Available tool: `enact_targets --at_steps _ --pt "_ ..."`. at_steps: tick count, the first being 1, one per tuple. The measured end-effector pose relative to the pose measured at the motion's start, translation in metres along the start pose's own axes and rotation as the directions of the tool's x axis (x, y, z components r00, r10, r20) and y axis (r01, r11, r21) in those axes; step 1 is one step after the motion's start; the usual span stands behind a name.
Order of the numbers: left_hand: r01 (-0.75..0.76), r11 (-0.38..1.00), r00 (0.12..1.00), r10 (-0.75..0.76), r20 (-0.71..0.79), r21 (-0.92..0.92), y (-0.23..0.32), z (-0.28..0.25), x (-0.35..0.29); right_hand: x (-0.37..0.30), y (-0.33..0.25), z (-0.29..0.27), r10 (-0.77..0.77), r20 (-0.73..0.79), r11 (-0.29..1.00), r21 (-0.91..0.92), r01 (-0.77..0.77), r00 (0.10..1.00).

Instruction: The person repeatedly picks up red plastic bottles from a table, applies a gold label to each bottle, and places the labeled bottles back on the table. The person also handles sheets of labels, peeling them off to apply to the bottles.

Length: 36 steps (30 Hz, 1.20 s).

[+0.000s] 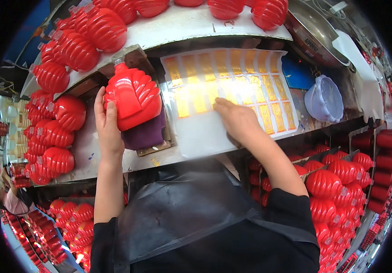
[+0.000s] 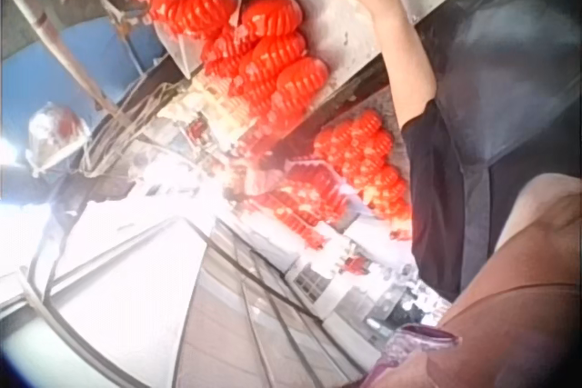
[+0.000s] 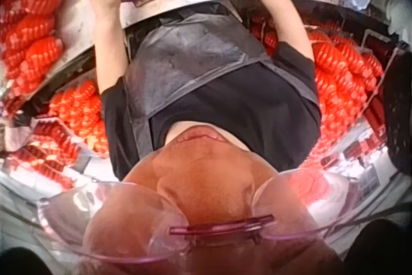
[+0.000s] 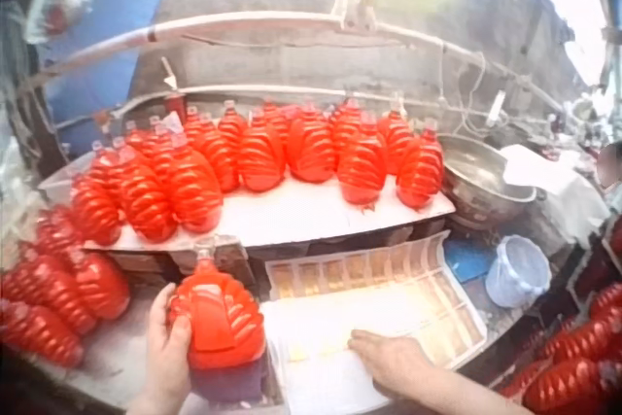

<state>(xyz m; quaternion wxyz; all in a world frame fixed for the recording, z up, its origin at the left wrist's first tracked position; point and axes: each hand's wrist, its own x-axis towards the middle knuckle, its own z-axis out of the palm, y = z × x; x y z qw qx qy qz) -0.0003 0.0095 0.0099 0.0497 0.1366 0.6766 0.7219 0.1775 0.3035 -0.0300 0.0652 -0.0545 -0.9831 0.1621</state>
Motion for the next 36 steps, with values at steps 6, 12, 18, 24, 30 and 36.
enact_targets --at_steps 6,12,18,24,30,36 --pt "-0.009 1.0 0.998 0.009 0.059 -0.006 0.007 0.001 -0.005 -0.065 -0.032 -0.006 -0.165 0.113 0.979 -0.104 0.177 0.98" --pt "-0.068 0.992 0.997 0.064 0.035 0.107 0.007 0.001 -0.004 -0.085 -0.04 -0.002 -0.157 0.065 0.965 -0.202 0.167 0.985" --pt "-0.702 0.413 0.668 0.666 0.334 0.581 0.028 0.012 -0.015 -0.087 -0.022 -0.006 -0.201 -0.068 0.966 0.151 0.209 0.977" --pt "-0.87 0.397 0.443 0.374 0.815 0.291 0.006 0.095 -0.038 -0.068 -0.005 -0.014 0.383 0.201 0.688 0.589 -0.424 0.902" --pt "-0.868 0.313 0.416 0.04 0.908 0.384 -0.039 0.129 -0.038 -0.063 -0.009 -0.03 0.308 0.328 0.669 0.593 -0.449 0.893" --pt "-0.895 0.225 0.426 0.172 0.888 0.385 -0.054 0.129 -0.037 -0.065 -0.006 -0.05 0.255 0.431 0.56 0.663 -0.496 0.865"
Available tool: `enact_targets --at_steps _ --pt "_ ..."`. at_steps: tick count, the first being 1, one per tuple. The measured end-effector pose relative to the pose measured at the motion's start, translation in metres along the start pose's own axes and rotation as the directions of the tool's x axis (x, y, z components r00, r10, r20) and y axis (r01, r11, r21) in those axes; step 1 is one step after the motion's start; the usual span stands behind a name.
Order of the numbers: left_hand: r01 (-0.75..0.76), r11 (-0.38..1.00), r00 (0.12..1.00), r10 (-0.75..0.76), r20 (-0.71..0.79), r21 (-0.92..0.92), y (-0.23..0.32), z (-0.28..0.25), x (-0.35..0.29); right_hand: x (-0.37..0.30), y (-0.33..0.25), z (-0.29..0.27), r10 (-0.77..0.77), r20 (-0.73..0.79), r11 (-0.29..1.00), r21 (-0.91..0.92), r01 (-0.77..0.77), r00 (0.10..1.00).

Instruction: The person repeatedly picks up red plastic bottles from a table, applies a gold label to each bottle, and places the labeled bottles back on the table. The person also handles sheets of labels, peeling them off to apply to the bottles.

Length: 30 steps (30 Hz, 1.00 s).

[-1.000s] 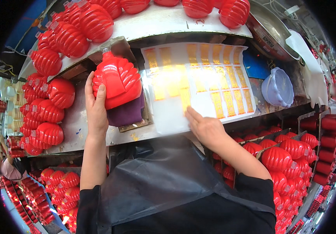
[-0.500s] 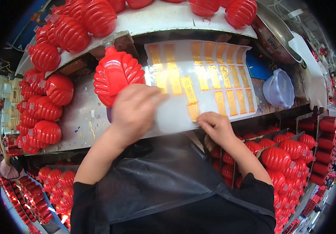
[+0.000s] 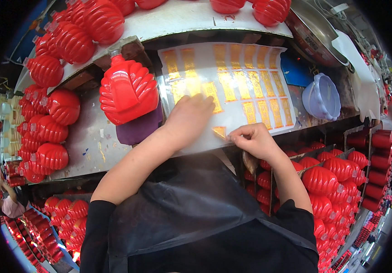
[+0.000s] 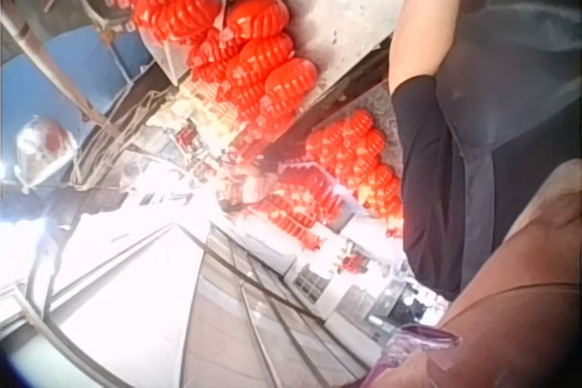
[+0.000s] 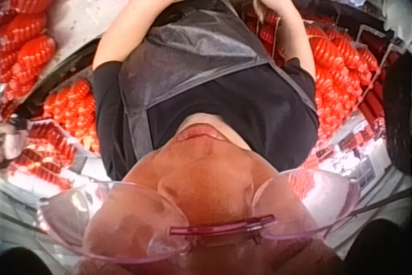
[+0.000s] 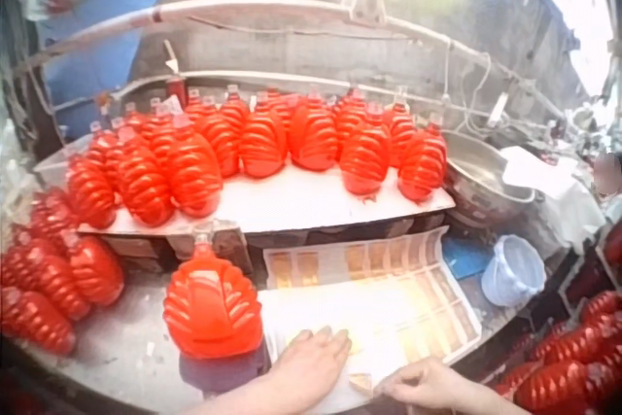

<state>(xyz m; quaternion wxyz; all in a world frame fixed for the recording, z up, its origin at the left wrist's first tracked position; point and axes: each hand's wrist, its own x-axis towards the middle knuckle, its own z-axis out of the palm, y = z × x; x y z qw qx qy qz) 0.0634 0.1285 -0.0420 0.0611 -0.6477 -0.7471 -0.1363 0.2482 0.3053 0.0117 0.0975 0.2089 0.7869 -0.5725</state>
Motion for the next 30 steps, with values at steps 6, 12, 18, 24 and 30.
enact_targets --at_steps 6,12,18,24,30 --pt "0.05 0.978 0.978 -0.089 -0.19 -0.202 0.001 -0.041 -0.005 0.011 -0.026 -0.023 0.119 -0.131 0.96 0.266 -0.081 0.984" --pt "0.086 0.983 0.671 -0.177 -0.72 -0.161 -0.031 -0.118 -0.065 0.061 -0.069 -0.014 0.008 -0.052 0.944 0.329 0.01 0.999" --pt "0.499 0.616 0.469 -0.783 -0.408 -0.609 -0.079 -0.115 -0.091 0.126 -0.16 0.006 -0.105 0.117 0.962 0.264 0.071 0.988" --pt "0.21 0.196 0.497 -0.865 -0.068 -0.958 -0.084 -0.11 -0.091 0.127 -0.22 0.047 -0.652 0.144 0.685 -0.31 0.66 0.745" --pt "0.231 0.219 0.526 -0.848 -0.067 -0.948 -0.106 -0.123 -0.072 0.114 -0.202 0.089 -0.791 0.471 -0.047 -0.681 0.731 0.389"
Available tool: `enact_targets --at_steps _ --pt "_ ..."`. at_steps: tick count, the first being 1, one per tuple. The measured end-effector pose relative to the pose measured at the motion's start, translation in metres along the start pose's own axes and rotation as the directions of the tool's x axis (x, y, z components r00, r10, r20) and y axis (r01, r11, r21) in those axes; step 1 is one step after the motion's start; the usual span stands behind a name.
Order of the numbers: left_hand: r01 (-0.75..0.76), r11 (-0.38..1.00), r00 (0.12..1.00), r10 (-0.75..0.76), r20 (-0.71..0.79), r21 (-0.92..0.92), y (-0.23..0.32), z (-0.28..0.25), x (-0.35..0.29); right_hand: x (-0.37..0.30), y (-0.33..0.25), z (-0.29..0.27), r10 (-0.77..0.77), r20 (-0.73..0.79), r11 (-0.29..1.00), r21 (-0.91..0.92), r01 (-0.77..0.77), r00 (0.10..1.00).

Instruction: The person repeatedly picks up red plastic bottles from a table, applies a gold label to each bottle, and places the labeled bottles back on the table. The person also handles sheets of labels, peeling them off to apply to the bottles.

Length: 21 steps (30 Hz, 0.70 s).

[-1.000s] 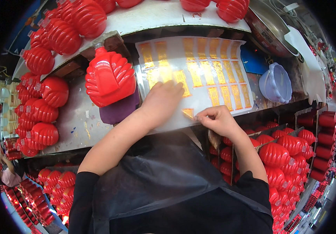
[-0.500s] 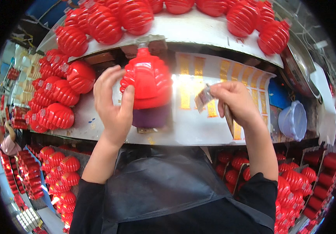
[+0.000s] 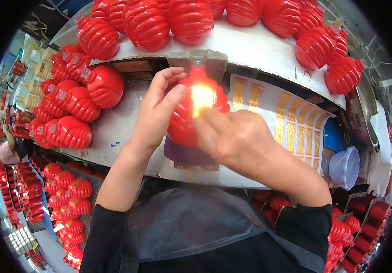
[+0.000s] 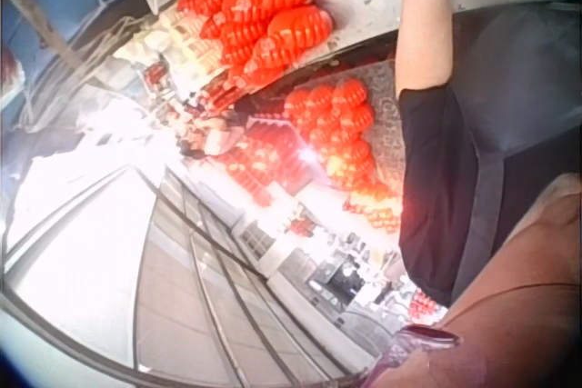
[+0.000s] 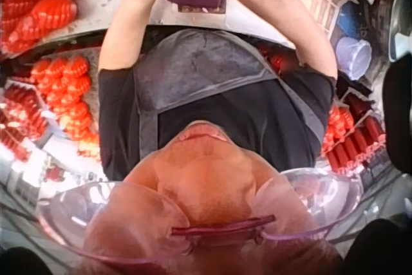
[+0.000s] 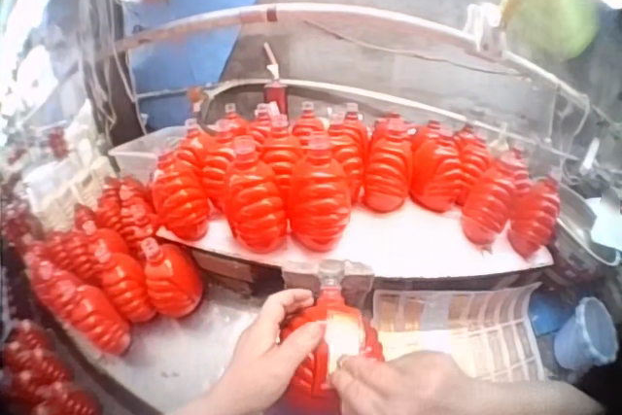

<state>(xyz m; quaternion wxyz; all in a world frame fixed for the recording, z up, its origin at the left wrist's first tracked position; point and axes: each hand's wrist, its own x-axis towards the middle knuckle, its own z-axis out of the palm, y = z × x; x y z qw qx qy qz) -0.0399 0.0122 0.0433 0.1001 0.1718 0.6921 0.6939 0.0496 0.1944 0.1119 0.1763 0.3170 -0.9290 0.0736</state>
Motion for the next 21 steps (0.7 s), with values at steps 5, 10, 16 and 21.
enact_targets --at_steps 5,10,16,21 --pt "-0.075 0.934 0.996 0.089 -0.023 0.35 0.001 0.008 0.008 -0.02 -0.007 0.017 -0.076 -0.005 0.982 -0.174 0.074 0.997" --pt "-0.078 0.958 0.994 0.096 -0.051 0.275 -0.008 0.007 0.004 -0.038 -0.016 0.017 -0.216 0.003 0.959 -0.186 0.213 0.976" --pt "-0.23 0.902 0.969 0.246 0.004 0.364 -0.011 -0.001 -0.021 -0.034 0.012 0.021 0.303 -0.071 0.917 0.292 -0.271 0.95" --pt "-0.301 0.798 0.951 0.293 0.1 0.523 -0.009 0.001 -0.036 -0.009 0.039 0.033 0.417 0.056 0.8 0.451 -0.396 0.907"
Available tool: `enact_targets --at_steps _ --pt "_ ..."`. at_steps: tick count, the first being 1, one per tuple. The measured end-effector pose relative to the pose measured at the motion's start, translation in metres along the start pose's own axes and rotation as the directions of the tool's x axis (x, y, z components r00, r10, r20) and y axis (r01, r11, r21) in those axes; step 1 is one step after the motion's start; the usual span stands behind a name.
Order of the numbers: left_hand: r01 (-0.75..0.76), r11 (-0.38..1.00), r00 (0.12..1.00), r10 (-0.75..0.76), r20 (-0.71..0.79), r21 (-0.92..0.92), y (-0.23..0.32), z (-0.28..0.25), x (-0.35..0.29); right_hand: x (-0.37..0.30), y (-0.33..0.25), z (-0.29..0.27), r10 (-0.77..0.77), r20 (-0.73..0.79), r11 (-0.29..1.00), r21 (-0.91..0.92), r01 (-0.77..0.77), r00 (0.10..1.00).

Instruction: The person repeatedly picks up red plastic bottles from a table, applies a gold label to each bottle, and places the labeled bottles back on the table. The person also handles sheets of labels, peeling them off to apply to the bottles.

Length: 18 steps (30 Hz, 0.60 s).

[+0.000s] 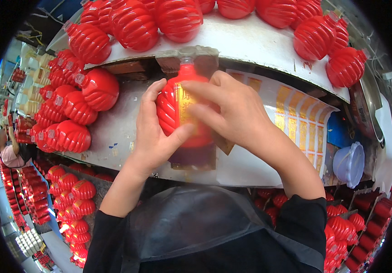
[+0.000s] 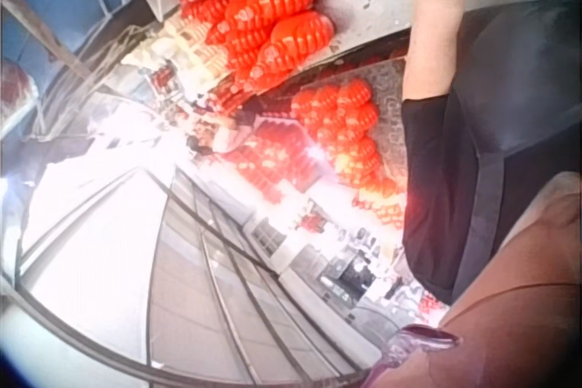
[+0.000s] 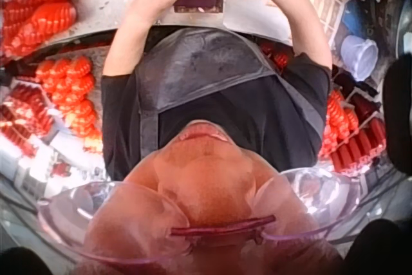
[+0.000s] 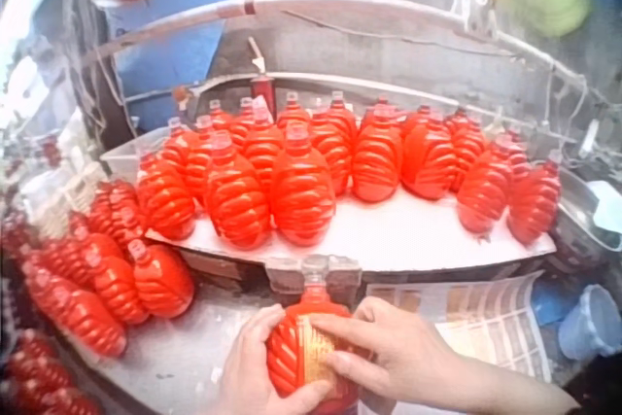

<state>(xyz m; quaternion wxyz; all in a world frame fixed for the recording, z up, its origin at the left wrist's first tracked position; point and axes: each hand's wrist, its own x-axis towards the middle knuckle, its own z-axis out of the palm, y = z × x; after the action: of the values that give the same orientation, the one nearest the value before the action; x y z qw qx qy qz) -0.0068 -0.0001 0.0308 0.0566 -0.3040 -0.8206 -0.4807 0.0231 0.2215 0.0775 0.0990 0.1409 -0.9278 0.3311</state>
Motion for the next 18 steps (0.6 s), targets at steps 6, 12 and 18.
enact_targets --at_steps 6,12,18 --pt "-0.042 0.999 0.999 0.042 -0.022 0.021 -0.005 0.002 0.003 0.01 0.006 0.005 0.055 0.031 0.992 0.113 -0.058 0.998" --pt "0.101 0.957 0.991 -0.12 -0.055 -0.273 -0.016 0.007 -0.003 0.002 0.022 0.003 0.192 0.069 0.903 0.378 -0.204 0.979" --pt "0.248 0.796 0.96 -0.278 0.031 -0.552 -0.022 0.015 -0.005 -0.02 0.014 0.013 0.397 0.323 0.697 0.502 -0.511 0.859"
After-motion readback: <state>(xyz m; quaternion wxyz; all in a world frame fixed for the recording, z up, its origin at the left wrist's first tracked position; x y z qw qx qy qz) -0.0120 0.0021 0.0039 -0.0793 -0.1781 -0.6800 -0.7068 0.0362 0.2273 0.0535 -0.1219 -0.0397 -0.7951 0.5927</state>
